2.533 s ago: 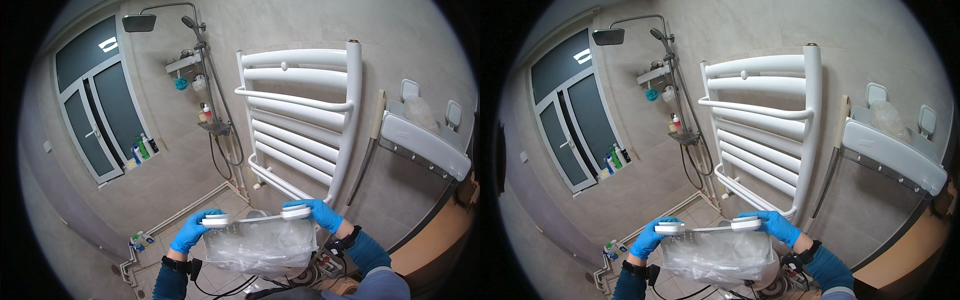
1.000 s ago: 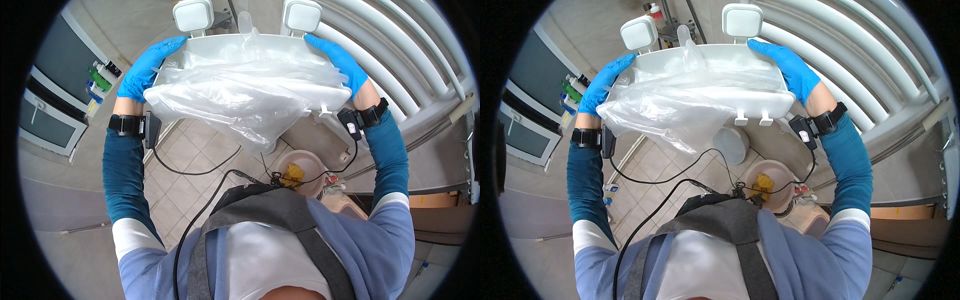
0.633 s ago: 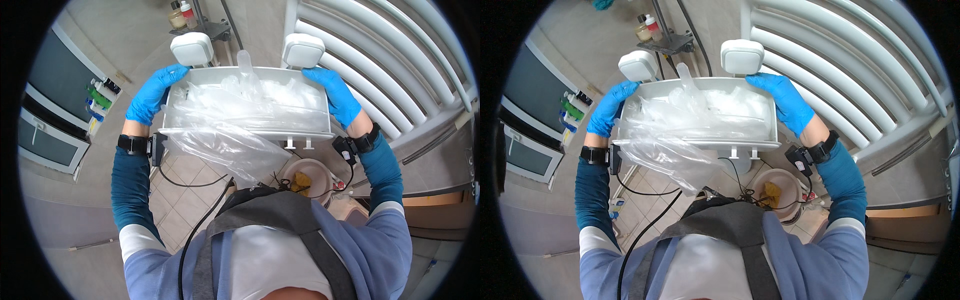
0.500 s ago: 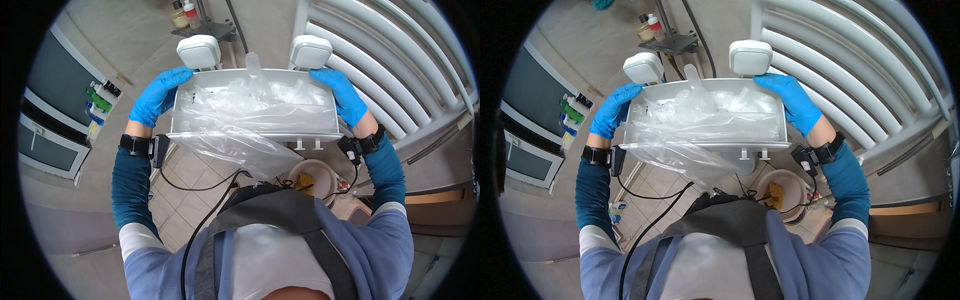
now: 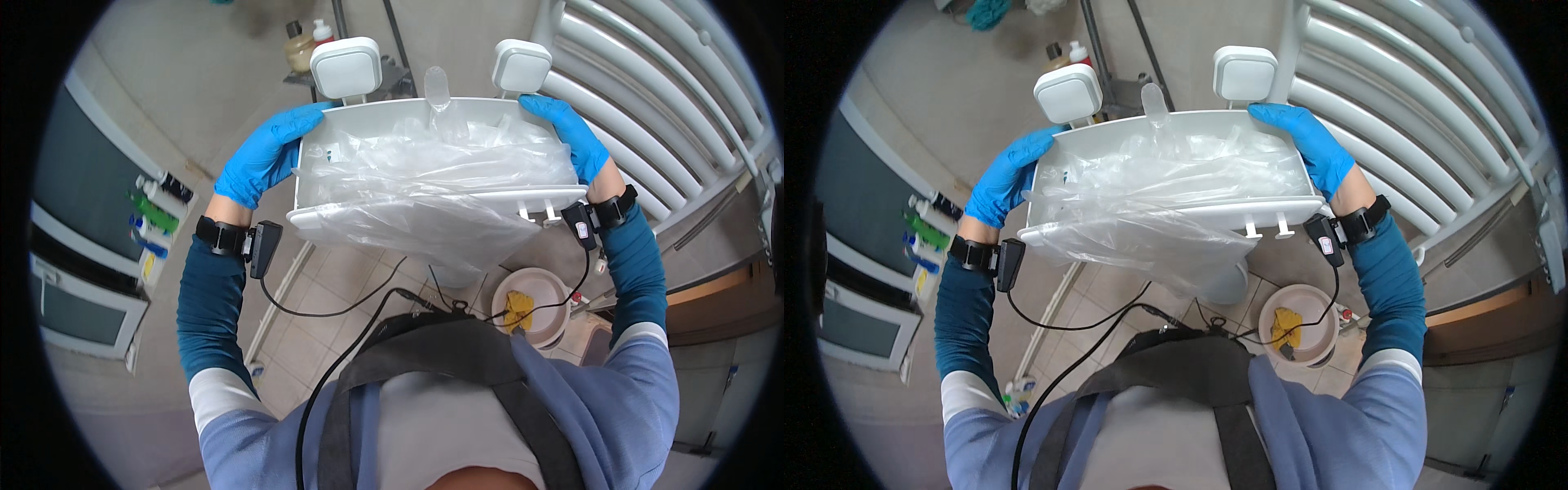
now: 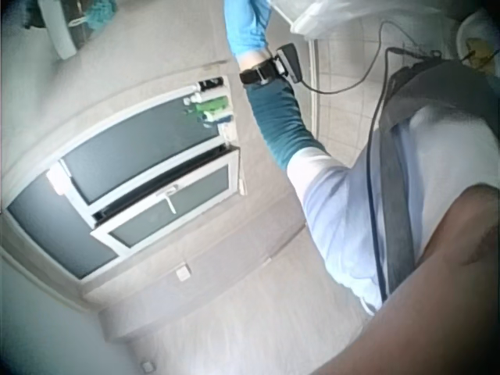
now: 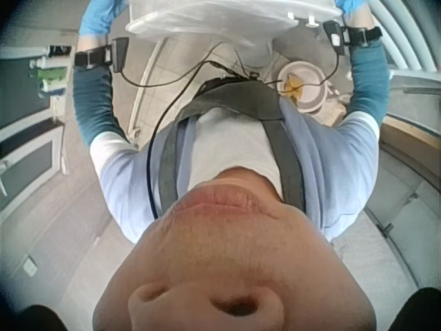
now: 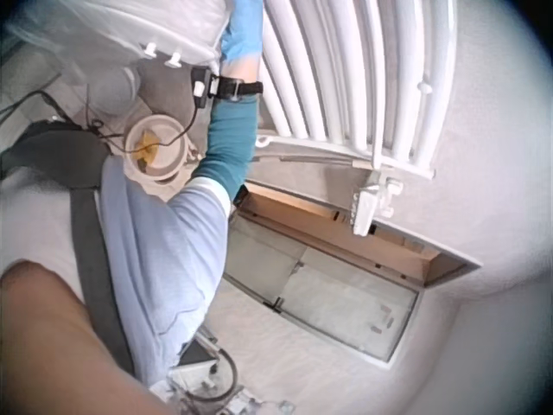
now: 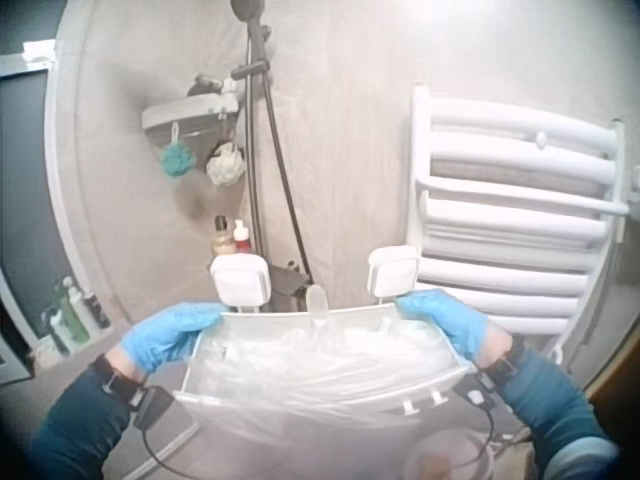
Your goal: The person removes a plastic bag from a sink, fills the sink with water, and pours it into a bucket. Then they unpack a clear plastic tray with two white suction cups, wipe the cups with a cloth, and attach them to the tray. The person repeatedly detaches and reattaches the suction cups, testing the fit.
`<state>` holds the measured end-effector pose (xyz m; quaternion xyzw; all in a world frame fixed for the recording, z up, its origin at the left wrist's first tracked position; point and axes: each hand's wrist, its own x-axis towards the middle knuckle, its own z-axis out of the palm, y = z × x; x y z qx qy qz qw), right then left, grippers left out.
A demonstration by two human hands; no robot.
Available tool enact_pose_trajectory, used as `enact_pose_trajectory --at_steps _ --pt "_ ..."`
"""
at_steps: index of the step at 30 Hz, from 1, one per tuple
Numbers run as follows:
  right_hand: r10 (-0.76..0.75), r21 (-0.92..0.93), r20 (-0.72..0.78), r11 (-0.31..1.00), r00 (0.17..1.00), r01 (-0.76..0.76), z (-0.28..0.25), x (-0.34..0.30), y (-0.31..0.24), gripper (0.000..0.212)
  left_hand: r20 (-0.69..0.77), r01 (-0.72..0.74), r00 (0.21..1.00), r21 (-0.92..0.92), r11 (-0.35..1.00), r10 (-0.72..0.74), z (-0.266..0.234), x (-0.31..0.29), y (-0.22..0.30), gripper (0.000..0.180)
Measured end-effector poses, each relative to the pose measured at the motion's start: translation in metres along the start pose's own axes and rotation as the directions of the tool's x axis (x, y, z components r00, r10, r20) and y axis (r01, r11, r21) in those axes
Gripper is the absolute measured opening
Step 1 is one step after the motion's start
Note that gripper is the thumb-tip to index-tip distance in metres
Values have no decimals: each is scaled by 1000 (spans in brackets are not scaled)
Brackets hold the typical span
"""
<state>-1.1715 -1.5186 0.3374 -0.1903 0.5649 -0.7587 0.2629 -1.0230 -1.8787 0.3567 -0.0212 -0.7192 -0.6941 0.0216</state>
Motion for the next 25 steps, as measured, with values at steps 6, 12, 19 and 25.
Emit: enact_pose_trajectory --at_steps 6,12,19,25 --pt "-64 117 -40 991 997 68 9 -44 -10 30 177 -87 980 -31 996 91 3 14 29 43" --pt "-134 -52 -112 990 985 129 27 -36 -92 35 137 -211 966 -82 974 221 1 59 79 39" --pt "-285 -146 -160 954 945 263 20 -43 -184 30 208 -374 901 -71 925 381 21 111 165 39" --pt "-401 -211 -14 897 916 389 -5 -29 -267 25 214 -437 863 -138 889 457 30 158 217 42"
